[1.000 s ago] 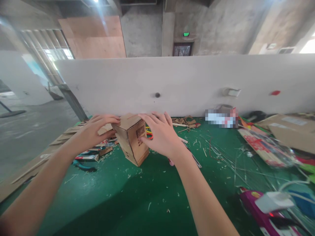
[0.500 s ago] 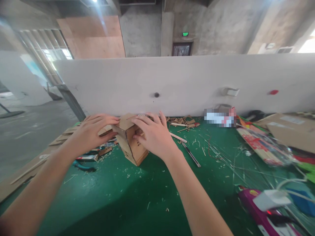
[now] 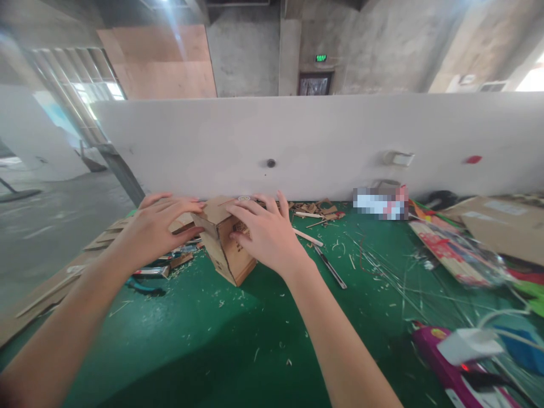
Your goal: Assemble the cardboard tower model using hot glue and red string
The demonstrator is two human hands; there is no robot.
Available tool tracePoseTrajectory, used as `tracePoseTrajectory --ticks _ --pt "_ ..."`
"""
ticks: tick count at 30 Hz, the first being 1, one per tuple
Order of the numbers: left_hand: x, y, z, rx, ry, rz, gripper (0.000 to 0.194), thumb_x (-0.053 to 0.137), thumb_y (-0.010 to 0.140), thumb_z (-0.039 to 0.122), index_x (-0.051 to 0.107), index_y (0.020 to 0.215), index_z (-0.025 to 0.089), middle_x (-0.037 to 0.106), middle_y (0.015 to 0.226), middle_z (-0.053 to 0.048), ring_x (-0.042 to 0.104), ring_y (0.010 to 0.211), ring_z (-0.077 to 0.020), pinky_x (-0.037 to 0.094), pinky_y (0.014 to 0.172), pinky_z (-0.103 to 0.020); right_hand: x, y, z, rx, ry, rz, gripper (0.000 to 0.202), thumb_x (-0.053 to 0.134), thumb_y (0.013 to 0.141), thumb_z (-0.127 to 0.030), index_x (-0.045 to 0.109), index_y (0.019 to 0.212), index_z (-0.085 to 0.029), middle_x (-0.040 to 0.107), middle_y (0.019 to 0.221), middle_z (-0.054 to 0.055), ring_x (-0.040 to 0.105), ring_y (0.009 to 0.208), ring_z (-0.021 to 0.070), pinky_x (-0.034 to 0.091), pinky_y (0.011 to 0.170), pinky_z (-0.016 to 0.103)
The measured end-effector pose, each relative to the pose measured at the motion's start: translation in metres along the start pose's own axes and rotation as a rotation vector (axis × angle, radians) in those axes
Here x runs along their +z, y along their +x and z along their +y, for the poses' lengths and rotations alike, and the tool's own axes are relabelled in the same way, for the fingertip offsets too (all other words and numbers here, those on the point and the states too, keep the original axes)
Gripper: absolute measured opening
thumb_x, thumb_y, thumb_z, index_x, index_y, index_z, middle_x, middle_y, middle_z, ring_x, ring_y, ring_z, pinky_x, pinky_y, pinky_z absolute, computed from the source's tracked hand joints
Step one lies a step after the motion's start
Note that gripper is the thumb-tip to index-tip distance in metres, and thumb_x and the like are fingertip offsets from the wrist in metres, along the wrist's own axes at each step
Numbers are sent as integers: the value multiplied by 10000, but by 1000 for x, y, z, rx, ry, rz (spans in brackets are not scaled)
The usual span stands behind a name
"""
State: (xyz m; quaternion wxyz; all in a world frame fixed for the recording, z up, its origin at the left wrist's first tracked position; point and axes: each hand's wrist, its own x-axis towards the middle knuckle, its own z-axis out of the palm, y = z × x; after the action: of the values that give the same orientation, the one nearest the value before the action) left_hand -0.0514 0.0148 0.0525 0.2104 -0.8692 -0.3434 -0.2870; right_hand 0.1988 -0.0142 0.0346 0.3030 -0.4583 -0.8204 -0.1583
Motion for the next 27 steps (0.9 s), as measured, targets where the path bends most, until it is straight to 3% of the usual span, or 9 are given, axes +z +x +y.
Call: tracePoseTrajectory --ticks 18,27 --pt "0 0 1 -74 -52 -8 265 616 885 382 580 1127 281 701 1170 -23 651 1068 -238 385 1039 -453 -1 0 -2 6 22 -13 402 555 914 -371 537 1314 -339 578 1367 -27 435 1296 267 137 1147 619" --pt "0 1 2 -93 -69 -17 283 641 867 401 579 1109 269 707 1149 -15 649 1064 -237 408 1021 -431 -5 0 -8 9 45 8 439 575 892 -489 560 1286 -297 600 1341 -10 449 1269 268 144 1152 579"
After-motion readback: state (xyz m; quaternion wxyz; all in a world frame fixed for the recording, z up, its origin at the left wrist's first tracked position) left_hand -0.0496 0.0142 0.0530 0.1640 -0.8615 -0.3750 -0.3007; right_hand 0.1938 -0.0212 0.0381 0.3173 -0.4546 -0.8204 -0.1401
